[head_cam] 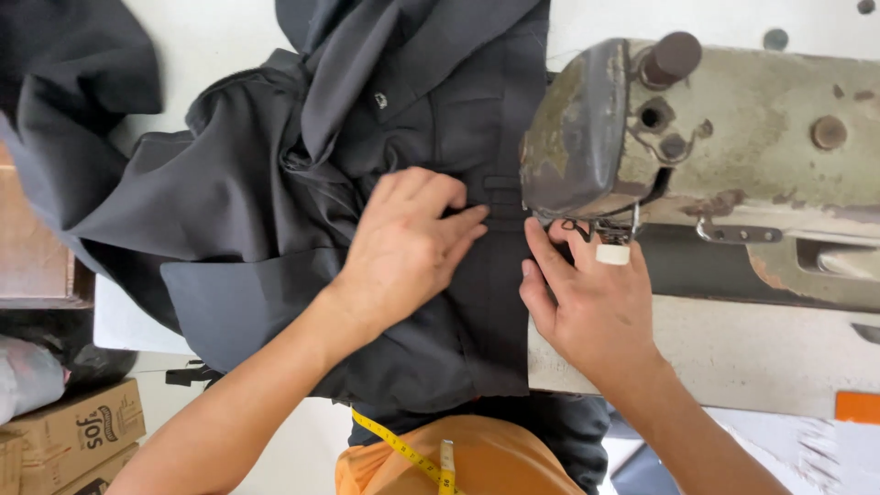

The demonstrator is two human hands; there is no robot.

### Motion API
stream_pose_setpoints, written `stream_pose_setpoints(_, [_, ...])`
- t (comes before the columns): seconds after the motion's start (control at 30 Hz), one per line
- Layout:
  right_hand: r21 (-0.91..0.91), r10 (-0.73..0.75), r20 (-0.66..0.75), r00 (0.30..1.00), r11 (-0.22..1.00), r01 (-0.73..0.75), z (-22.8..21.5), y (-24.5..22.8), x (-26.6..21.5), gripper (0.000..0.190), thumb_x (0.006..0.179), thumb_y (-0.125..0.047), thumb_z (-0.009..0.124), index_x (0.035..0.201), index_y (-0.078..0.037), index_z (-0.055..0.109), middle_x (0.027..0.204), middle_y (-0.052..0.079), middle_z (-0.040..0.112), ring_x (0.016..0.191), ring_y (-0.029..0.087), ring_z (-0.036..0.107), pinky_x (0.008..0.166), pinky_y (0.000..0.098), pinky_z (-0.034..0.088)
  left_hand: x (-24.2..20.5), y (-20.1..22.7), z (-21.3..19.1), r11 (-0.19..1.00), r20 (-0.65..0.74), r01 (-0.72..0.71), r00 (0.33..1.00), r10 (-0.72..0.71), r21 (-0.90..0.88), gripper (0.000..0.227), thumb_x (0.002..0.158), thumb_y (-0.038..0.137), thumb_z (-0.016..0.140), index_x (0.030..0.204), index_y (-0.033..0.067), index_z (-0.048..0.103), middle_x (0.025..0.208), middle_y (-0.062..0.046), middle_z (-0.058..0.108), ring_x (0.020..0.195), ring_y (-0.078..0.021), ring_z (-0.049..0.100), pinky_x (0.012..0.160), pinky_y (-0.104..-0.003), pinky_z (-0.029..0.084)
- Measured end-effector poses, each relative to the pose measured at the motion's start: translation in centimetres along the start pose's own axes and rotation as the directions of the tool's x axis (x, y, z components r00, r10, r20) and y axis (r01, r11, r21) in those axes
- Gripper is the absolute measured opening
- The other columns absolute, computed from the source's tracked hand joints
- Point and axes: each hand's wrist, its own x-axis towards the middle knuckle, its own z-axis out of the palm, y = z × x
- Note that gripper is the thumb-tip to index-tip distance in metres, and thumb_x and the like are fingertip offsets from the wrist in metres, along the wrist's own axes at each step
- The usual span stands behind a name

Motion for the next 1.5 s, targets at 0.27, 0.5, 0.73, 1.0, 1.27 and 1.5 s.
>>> stream_pose_setpoints(0.27, [-0.187, 0.062, 0.167, 0.984, 0.982, -0.030, -1.2, -0.9, 0.3, 0.033, 0.096, -0.026, 0.065, 0.127, -0.017, 0.075, 0.108, -0.003, 0.064, 0.074, 0.016, 0.058, 0.065, 0.0407, 0.048, 2.3, 2.3, -3.4, 0.979, 0.091, 0.188, 0.979, -0.181, -0.077, 0.008, 0.094, 0.001, 0.069, 0.101, 0.0020, 0.073, 0.104, -0.013, 0.065, 0.090, -0.0348, 0.060, 0.078, -0.046, 0.045])
stream_pose_setpoints(0.5, [-0.162, 0.044, 0.126, 0.991, 0.987, -0.023, -1.1, -0.8, 0.4, 0.031, 0.097, -0.023, 0.066, 0.123, -0.012, 0.078, 0.107, 0.000, 0.061, 0.067, 0.018, 0.056, 0.058, 0.0382, 0.040, 2.4, 2.7, 1.4, 0.980, 0.144, 0.116, 0.985, -0.092, -0.162, 0.005, 0.098, 0.004, 0.066, 0.095, 0.0018, 0.070, 0.097, -0.008, 0.056, 0.086, -0.0295, 0.051, 0.072, -0.042, 0.042])
stream_pose_setpoints(0.73, [0.043, 0.091, 0.209, 0.974, 0.994, -0.102, -2.9, -1.8, -0.8, 0.045, 0.097, -0.035, 0.063, 0.134, -0.010, 0.066, 0.126, 0.011, 0.060, 0.098, 0.032, 0.058, 0.080, 0.0472, 0.046, 2.1, 1.9, 1.5, 0.984, 0.130, 0.075, 0.990, -0.054, -0.162, 0.008, 0.097, 0.008, 0.070, 0.090, 0.0048, 0.070, 0.101, -0.007, 0.052, 0.109, -0.0316, 0.056, 0.105, -0.060, 0.032])
stream_pose_setpoints(1.0, [0.108, 0.093, 0.192, 0.977, 0.987, -0.115, -3.1, -2.6, -0.7, 0.040, 0.097, -0.034, 0.068, 0.131, -0.013, 0.067, 0.132, 0.011, 0.058, 0.102, 0.034, 0.054, 0.087, 0.0473, 0.045, 2.4, 0.0, 2.2, 0.966, 0.203, 0.074, 0.979, -0.023, -0.246, 0.010, 0.099, 0.005, 0.069, 0.090, 0.0012, 0.068, 0.110, -0.011, 0.051, 0.133, -0.0370, 0.058, 0.118, -0.075, 0.022])
stream_pose_setpoints(1.27, [0.075, 0.117, 0.159, 0.980, 0.989, -0.130, -2.5, -2.8, -0.2, 0.038, 0.097, -0.035, 0.068, 0.129, -0.014, 0.069, 0.131, 0.011, 0.058, 0.100, 0.033, 0.055, 0.085, 0.0487, 0.043, 2.7, -1.1, 2.6, 0.973, 0.200, 0.034, 0.980, 0.013, -0.230, 0.009, 0.098, 0.007, 0.072, 0.091, 0.0009, 0.071, 0.111, -0.013, 0.053, 0.130, -0.0354, 0.059, 0.117, -0.075, 0.026])
stream_pose_setpoints(1.5, [0.091, 0.134, 0.154, 0.979, 0.985, -0.149, -2.4, -2.8, -0.5, 0.037, 0.098, -0.032, 0.069, 0.130, -0.013, 0.069, 0.132, 0.012, 0.058, 0.105, 0.035, 0.055, 0.088, 0.0500, 0.045, 2.8, -0.6, 2.5, 0.974, 0.203, 0.058, 0.979, -0.012, -0.221, 0.011, 0.099, 0.007, 0.069, 0.089, 0.0040, 0.067, 0.111, -0.011, 0.052, 0.131, -0.0330, 0.058, 0.117, -0.075, 0.024])
